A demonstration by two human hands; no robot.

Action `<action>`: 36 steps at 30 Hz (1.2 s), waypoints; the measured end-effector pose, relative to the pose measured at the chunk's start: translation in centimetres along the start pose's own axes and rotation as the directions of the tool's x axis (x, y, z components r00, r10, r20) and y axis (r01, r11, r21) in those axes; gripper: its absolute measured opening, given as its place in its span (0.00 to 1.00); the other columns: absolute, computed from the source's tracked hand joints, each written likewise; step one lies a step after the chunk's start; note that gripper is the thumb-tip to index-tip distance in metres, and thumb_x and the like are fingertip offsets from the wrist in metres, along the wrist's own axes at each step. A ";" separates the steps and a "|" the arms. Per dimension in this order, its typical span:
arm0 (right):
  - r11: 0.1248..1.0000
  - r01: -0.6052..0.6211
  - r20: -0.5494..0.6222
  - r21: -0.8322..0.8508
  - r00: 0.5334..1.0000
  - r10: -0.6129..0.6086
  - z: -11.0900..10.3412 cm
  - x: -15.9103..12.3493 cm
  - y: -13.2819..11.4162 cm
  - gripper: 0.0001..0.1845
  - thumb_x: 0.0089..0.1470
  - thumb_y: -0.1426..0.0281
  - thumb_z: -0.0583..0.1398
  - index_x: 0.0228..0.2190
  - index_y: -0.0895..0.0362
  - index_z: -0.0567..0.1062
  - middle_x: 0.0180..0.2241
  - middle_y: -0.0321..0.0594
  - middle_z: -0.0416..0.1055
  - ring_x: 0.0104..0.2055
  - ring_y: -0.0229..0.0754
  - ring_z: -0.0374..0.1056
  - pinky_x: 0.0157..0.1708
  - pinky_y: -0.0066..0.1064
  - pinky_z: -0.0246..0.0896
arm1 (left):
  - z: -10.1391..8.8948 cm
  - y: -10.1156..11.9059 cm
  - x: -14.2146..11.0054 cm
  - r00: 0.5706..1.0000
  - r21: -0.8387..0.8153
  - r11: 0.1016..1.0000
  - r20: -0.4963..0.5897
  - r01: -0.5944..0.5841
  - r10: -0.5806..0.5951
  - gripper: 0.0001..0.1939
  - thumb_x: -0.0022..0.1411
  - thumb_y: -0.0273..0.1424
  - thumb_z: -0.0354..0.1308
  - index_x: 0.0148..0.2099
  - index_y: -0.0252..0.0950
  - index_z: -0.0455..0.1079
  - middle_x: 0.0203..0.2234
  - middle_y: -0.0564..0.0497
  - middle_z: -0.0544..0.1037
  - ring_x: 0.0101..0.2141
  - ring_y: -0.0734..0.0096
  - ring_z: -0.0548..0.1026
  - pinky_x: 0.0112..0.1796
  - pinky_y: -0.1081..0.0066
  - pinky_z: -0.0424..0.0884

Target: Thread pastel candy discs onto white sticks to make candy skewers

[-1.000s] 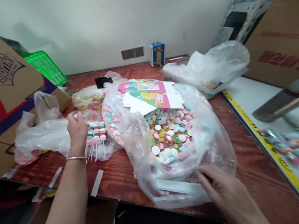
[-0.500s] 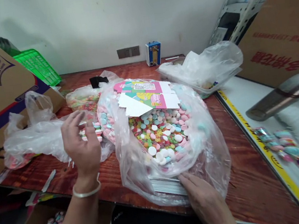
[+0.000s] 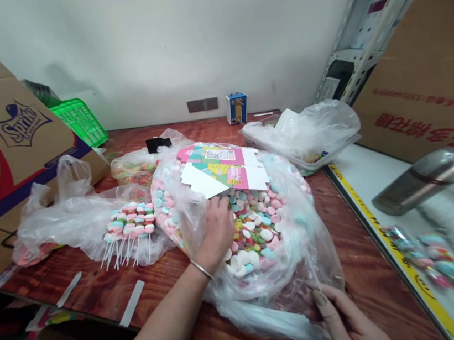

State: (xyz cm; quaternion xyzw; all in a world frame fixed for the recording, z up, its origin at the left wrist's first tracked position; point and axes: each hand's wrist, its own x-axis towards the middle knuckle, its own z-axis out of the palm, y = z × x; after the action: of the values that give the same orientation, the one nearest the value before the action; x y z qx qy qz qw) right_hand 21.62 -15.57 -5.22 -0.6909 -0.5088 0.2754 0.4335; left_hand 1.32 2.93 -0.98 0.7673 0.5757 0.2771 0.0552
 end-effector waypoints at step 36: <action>0.945 0.165 -0.007 -0.283 0.985 -0.174 2.5 6.2 -1.3 0.19 0.59 0.59 0.49 0.42 0.54 0.75 0.42 0.43 0.76 0.43 0.44 0.72 0.38 0.31 0.63 | -0.9 -1.7 -5.7 0.965 -0.256 0.936 0.043 -0.241 0.260 0.13 0.65 0.28 0.53 0.51 0.35 0.70 0.49 0.43 0.74 0.53 0.61 0.69 0.55 0.56 0.65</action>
State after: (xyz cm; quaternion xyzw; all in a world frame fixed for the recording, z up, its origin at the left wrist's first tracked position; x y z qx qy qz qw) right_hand 20.99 -8.75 -4.86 -0.7035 -0.5931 0.1510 0.3613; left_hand -1.65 -1.89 -2.96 0.8313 0.4314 0.3225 0.1371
